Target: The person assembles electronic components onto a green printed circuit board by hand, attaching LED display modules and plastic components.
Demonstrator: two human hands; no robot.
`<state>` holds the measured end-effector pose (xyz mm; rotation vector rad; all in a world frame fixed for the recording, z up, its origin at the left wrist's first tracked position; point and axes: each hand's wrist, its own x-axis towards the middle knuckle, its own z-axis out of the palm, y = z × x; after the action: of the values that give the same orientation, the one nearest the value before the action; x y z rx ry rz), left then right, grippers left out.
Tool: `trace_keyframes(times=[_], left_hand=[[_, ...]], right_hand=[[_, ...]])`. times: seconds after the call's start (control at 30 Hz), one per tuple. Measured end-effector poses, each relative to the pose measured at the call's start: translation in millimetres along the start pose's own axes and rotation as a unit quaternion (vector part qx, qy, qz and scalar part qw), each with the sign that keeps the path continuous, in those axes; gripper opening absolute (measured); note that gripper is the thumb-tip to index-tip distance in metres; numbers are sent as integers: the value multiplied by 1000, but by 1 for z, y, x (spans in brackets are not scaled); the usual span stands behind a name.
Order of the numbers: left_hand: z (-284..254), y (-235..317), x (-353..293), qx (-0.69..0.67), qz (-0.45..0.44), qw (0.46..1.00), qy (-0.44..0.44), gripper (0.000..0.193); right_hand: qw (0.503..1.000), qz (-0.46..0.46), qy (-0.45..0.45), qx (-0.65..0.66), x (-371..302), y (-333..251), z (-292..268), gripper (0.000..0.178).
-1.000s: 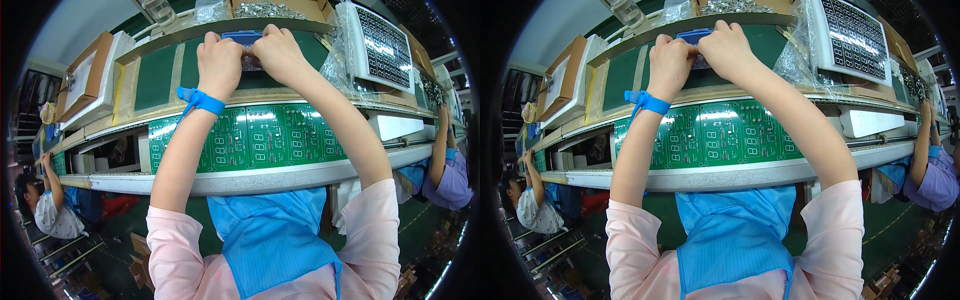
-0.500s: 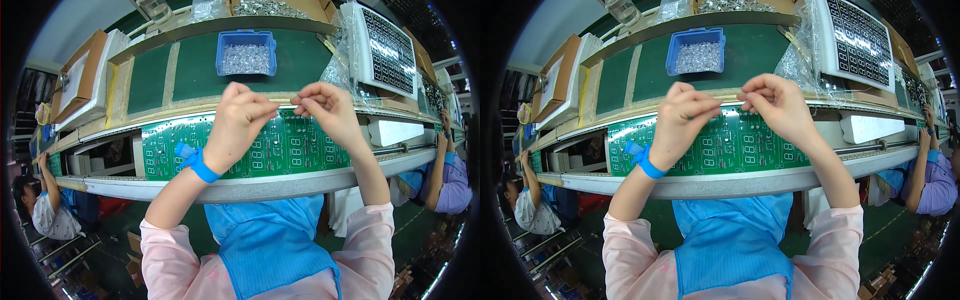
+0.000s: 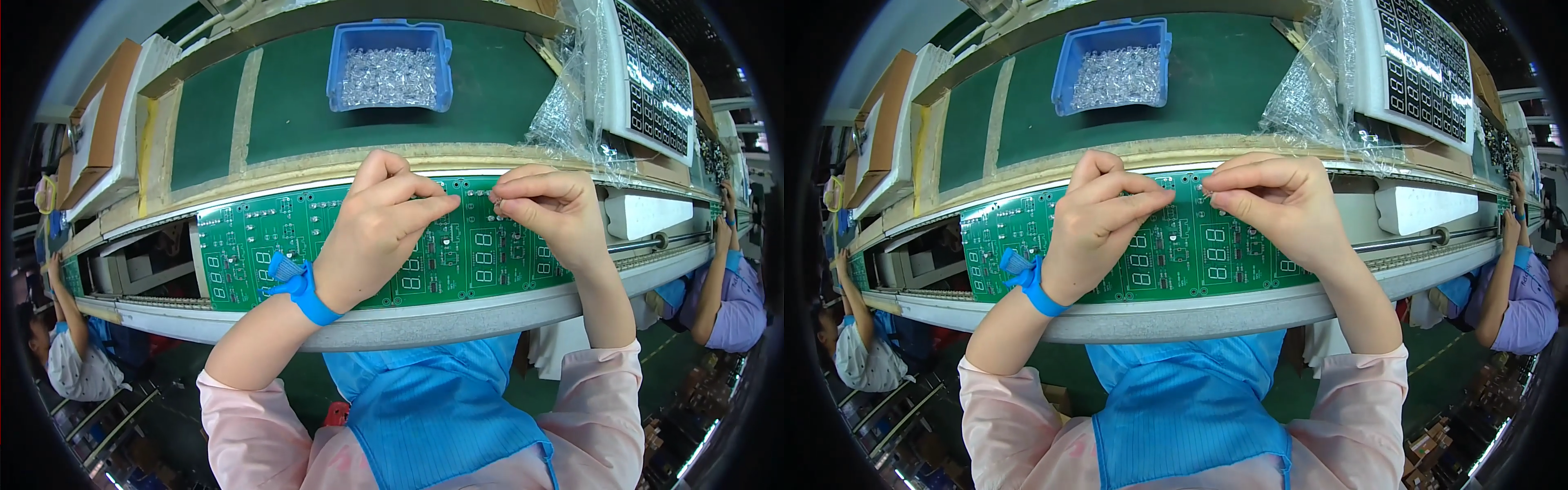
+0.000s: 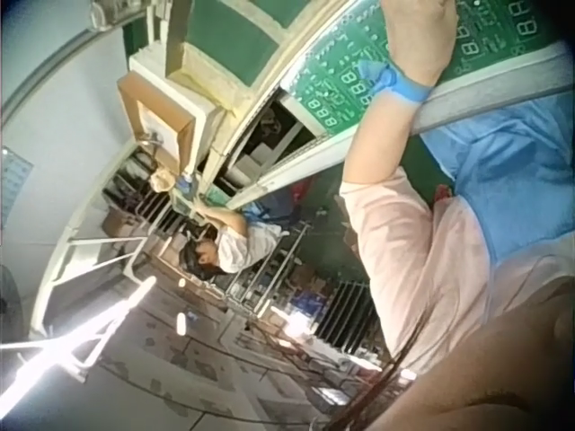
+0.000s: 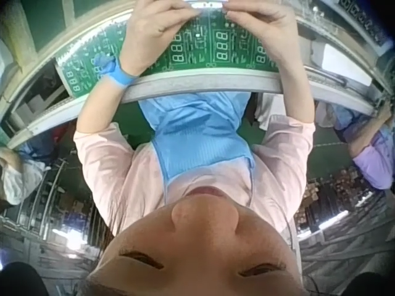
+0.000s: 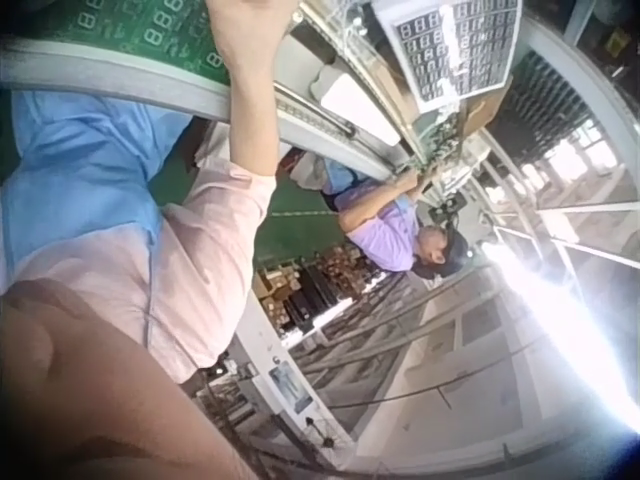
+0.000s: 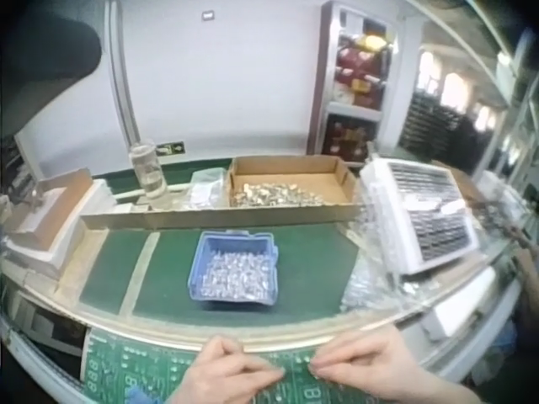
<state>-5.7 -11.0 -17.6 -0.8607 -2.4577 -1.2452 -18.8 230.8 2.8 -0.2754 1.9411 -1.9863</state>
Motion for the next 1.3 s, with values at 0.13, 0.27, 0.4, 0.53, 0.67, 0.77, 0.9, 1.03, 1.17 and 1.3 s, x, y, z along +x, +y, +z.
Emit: trace_keyframes(times=[0.13,0.27,0.4,0.53,0.67,0.77,0.9,1.03,1.17,1.3], left_hand=[[0,0,-1,1,2,1000,2,29],[0,0,-2,0,-2,1000,0,27],[1,-1,-2,-9,-3,1000,2,26],[3,-2,-2,-6,-2,1000,7,25],[3,-1,-3,-12,-5,1000,5,24],[3,-1,-4,-16,-2,1000,3,23],[3,-1,-4,-21,-2,1000,-1,24],[4,-1,-3,-20,5,1000,5,24],[4,-1,-3,-16,10,1000,10,25],[4,0,-4,-12,5,1000,9,24]], right_hand=[[999,-44,-25,-15,1,2,1,15],[998,-44,-19,-34,0,4,4,15],[987,-92,-1,-133,1,4,8,16],[900,-226,-2,-372,8,2,7,17],[871,-260,-3,-417,10,6,11,20],[875,-216,4,-433,10,6,14,26],[881,-198,12,-430,10,10,14,31],[889,-183,15,-419,10,12,15,31],[883,-194,21,-427,10,11,17,31],[833,-238,5,-500,8,6,20,31]])
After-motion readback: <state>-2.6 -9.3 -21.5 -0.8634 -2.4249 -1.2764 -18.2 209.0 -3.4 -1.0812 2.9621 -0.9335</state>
